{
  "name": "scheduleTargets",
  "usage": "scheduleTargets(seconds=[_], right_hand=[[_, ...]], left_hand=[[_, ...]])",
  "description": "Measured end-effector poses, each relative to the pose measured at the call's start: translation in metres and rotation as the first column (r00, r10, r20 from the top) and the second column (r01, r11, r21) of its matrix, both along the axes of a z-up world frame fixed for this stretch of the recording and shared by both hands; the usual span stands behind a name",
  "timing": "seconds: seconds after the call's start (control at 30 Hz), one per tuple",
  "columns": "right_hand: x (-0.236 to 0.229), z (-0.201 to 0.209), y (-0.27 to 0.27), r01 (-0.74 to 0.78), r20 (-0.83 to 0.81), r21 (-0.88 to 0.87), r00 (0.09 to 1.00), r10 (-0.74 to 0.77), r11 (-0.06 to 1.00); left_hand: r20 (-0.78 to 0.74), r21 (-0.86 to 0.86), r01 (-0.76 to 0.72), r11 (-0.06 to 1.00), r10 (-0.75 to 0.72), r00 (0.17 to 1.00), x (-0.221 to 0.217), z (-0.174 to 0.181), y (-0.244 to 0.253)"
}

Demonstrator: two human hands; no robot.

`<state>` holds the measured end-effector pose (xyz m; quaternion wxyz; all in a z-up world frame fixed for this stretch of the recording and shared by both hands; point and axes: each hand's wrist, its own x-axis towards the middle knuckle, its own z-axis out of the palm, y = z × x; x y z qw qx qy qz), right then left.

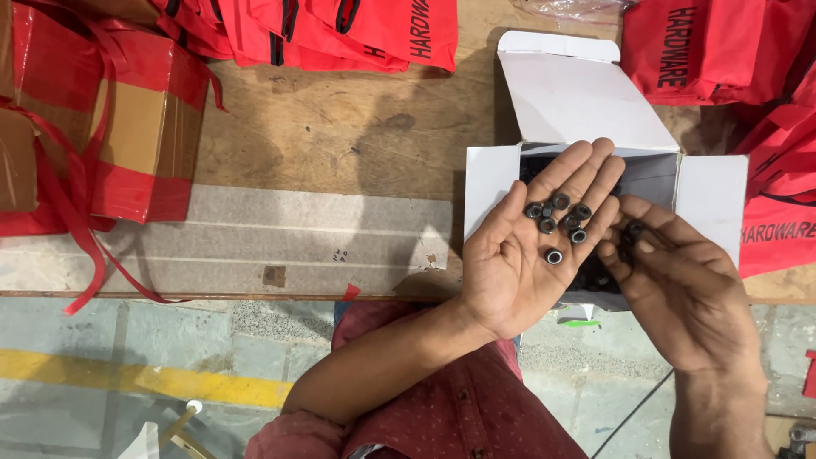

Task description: Counting and placing small black hardware components into small red fabric pouches on a workbench.

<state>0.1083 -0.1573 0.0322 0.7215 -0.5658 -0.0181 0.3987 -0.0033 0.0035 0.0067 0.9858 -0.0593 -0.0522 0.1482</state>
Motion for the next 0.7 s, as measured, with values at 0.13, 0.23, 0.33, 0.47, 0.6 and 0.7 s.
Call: scheduleTargets(seconds=[0.13,0.23,0.33,0.47,0.6,0.7], right_hand=[[0.005,-0.014,-0.014,-0.008,0.009,0.054,1.0,0.008,0.998],[0.007,-0.018,-0.023,0.0,-0.211,0.479,0.971,0.115,0.878],[0.004,-0.007,-0.009,-0.021,-0.106,0.321,0.993,0.058,0.947],[0.001,-0.002,-0.001,-0.082,0.096,-0.047,0.992,0.086,0.996],[-0.002,0.001,0.003,-0.103,0.182,-0.242,0.972,0.149,0.965],[-0.009,-0.002,0.0,-0.104,0.418,-0.367,0.869,0.264,0.924]], left_hand=[[0.001,0.005,0.001,1.0,-0.001,1.0,0.0,-0.001,0.0],[0.004,0.002,0.005,1.0,-0.005,1.0,0.0,-0.001,0.001],[0.007,0.002,0.003,1.0,-0.003,1.0,0.0,-0.001,0.0],[0.008,-0.001,0.0,1.0,0.0,1.0,0.0,-0.002,0.0],[0.007,-0.002,-0.002,1.0,0.002,1.0,0.001,-0.003,0.0],[0.003,-0.002,0.002,1.0,-0.002,1.0,0.001,-0.003,0.0]])
